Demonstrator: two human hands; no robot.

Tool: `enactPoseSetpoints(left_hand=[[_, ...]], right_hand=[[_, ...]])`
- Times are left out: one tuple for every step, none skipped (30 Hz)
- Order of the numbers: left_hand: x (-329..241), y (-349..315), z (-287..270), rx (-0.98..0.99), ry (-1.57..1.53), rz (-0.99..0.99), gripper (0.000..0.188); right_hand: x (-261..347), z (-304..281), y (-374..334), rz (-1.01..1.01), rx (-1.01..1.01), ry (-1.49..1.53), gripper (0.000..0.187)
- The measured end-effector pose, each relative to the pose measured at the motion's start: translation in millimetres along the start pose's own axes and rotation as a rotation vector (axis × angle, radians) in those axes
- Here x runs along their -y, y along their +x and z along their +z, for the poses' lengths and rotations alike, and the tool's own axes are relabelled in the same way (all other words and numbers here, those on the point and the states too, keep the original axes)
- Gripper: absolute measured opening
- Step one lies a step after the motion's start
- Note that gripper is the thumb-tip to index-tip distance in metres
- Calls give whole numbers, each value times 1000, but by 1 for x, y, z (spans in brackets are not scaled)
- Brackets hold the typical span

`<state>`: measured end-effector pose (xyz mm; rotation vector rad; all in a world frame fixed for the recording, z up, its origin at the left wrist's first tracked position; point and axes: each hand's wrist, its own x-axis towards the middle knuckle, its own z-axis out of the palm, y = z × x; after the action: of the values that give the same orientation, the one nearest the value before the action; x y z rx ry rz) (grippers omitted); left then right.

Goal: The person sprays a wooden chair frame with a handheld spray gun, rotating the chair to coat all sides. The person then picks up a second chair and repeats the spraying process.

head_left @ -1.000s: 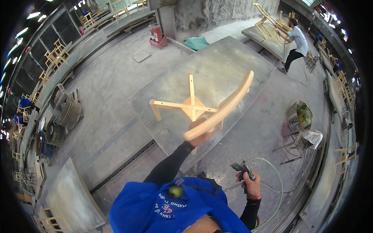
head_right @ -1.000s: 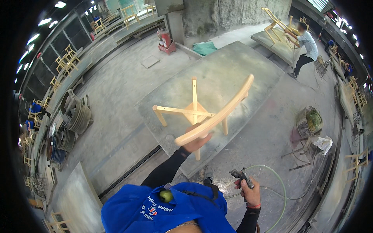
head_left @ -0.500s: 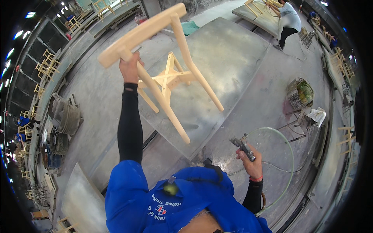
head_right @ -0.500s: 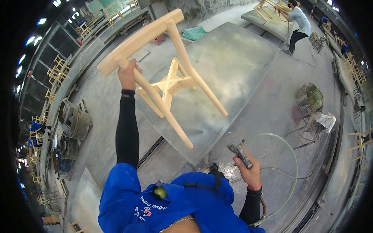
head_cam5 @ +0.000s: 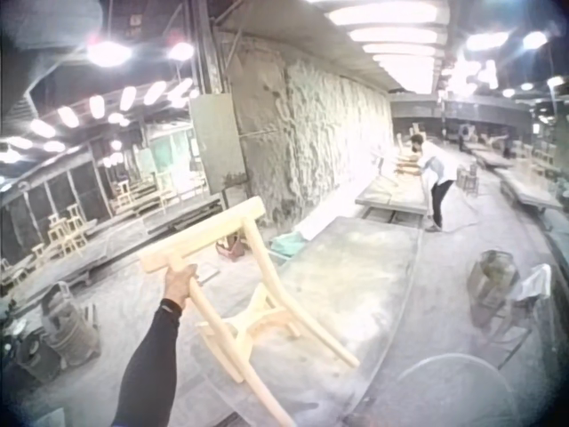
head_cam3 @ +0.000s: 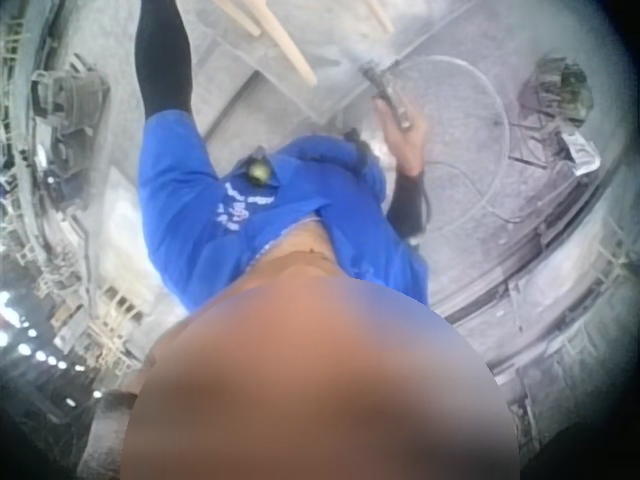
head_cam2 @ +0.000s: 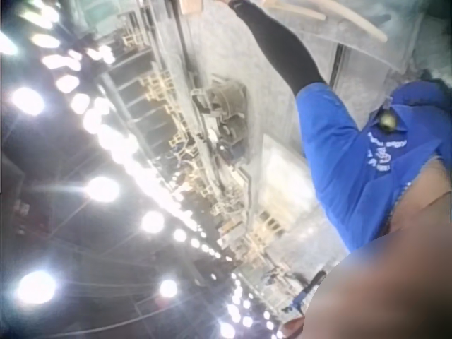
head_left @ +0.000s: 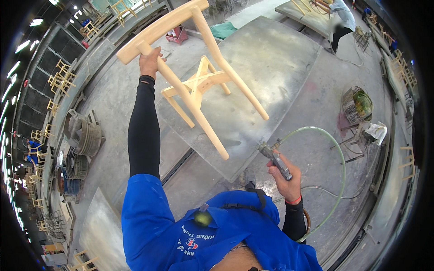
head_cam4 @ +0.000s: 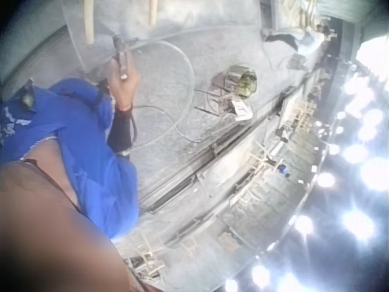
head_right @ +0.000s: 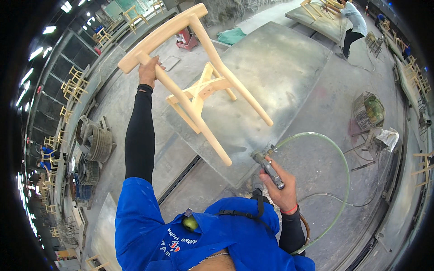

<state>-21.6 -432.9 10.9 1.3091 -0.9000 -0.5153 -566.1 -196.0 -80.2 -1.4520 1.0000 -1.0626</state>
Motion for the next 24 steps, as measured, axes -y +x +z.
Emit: enactPoseSetpoints(left_hand=[[1, -1, -1, 11, 0, 21, 40], [3, -3, 0, 12, 8, 19, 40], [4, -5, -1, 16, 13, 12, 41], [6, -6, 0, 19, 16, 19, 41], [6, -7, 1, 26, 17, 20, 41], [7, -8, 2, 33, 18, 21, 41], [7, -8, 3, 35, 20, 25, 41], [7, -7, 5, 36, 22, 30, 41], [7, -7, 6, 39, 24, 34, 41], [7, -5, 7, 42, 26, 29, 41], [8, -4, 8, 47, 27, 25, 41], [8, -4, 8, 51, 25, 19, 41], [9, -2, 9, 61, 23, 22, 41], [10, -2, 10, 69, 18, 24, 40], [11, -1, 10, 70, 12, 21, 40], [11, 1, 10, 79, 12, 22, 40], [12, 2, 11, 79, 11, 18, 39], [12, 3, 12, 79, 17, -5, 39], [12, 4, 12, 77, 13, 15, 39], [10, 6, 14, 76, 14, 15, 39], [9, 6, 15, 71, 15, 21, 39], [9, 6, 17, 73, 29, 13, 40], [9, 6, 18, 71, 42, 9, 41], [13, -1, 24, 75, 56, -5, 41]], right_hand=[[-1, 2, 1, -15, -25, -12, 49], [-4, 3, 1, -31, -58, -22, 49], [-5, 5, 0, -28, -64, -1, 49], [-7, 5, -1, -27, -78, 23, 48], [-8, 5, -1, -28, -92, 54, 48], [-9, 4, -2, -40, -84, 36, 48], [-10, 4, -2, -56, -76, 25, 48], [-10, 4, -2, -68, -72, 13, 47], [-10, 4, -2, -63, -57, 25, 48], [-10, 5, -2, -54, -46, 35, 48], [-10, 6, -1, -46, -36, 45, 48], [-10, 7, -2, -51, -53, 40, 49], [-10, 9, -1, -56, -69, 34, 49], [-10, 10, -1, -58, -84, 30, 50], [-9, 11, -2, -61, -94, 34, 49], [-8, 11, -2, -60, -103, 40, 49], [-7, 12, -4, -65, -115, 58, 49], [-5, 11, -5, -66, -112, 46, 48], [-5, 11, -7, -72, -112, 46, 48], [-2, 10, -8, -80, -117, 47, 48], [-1, 9, -10, -84, -94, 38, 48], [1, 7, -13, -91, -76, 31, 48], [5, 7, -15, -88, -60, 23, 49], [2, 1, -21, -117, -42, 16, 50]])
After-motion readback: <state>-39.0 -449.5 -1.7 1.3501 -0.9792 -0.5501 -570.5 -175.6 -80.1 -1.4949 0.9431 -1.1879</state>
